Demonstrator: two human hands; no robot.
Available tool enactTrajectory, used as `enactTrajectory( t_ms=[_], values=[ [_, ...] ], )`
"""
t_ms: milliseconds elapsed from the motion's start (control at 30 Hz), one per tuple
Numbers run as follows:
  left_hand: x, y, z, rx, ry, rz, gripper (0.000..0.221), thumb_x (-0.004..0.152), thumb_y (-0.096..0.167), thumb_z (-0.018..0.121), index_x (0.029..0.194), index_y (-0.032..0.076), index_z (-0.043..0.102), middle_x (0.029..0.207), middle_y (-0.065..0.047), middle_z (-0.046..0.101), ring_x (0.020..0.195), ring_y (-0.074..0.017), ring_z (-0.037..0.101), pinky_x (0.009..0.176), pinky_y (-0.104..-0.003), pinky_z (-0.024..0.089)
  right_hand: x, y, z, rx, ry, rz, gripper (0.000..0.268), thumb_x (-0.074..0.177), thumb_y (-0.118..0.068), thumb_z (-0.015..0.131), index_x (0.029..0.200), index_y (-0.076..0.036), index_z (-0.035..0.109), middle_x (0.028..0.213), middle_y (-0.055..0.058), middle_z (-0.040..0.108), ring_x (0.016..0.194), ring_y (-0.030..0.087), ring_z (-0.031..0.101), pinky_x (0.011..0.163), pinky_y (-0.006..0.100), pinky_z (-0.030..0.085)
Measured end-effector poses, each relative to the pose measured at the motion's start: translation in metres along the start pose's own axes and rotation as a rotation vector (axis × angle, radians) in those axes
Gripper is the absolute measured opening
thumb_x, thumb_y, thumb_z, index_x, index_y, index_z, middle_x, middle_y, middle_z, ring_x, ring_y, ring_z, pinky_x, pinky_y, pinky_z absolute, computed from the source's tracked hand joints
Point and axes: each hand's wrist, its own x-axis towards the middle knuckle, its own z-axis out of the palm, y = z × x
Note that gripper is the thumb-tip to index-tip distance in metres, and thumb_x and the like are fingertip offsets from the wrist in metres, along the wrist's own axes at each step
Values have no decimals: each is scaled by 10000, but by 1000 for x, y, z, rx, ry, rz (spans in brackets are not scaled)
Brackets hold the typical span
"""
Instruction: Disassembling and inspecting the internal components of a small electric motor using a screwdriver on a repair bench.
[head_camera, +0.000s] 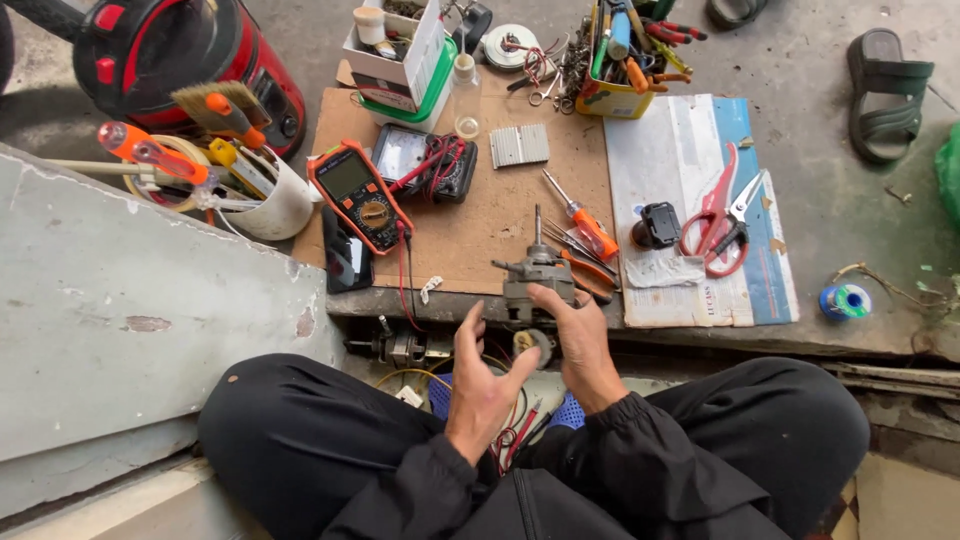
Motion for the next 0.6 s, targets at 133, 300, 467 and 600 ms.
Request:
enactTrajectory(
  t_ms=[133,300,467,600],
  values=[
    [21,51,-6,-58,-231,-159,1249,782,386,856,1758,37,159,1668,-373,375,1588,-543,370,1342,-612,320,-6,8,27,-15,172,-5,604,743,-266,1012,1186,-26,680,1045,127,729,1041,251,717,929,457,599],
    [36,41,-6,-256,-137,-237,1165,838,388,868,1776,122,230,1627,-314,536,1546,-446,514,1291,-545,423,-20,0,20,-270,26,-57,973,780,-502,984,1478,34,569,1339,246,651,1324,323,627,1161,509,479],
    [60,-10,-12,-683,-1,-451,946,932,515,810,1713,128,445,1545,-218,650,1353,-312,659,1166,-523,549,-42,-19,8,-466,-187,-86,950,884,-635,812,1598,-59,568,1549,267,631,1534,395,556,1278,555,420],
    [68,3,-19,-1080,43,-639,641,921,448,868,1388,40,708,1206,-270,795,1007,-417,811,900,-622,676,-35,-54,-10,-586,-283,-159,888,1060,-735,367,1508,-48,707,1495,276,712,1486,440,610,1293,571,363]
  ],
)
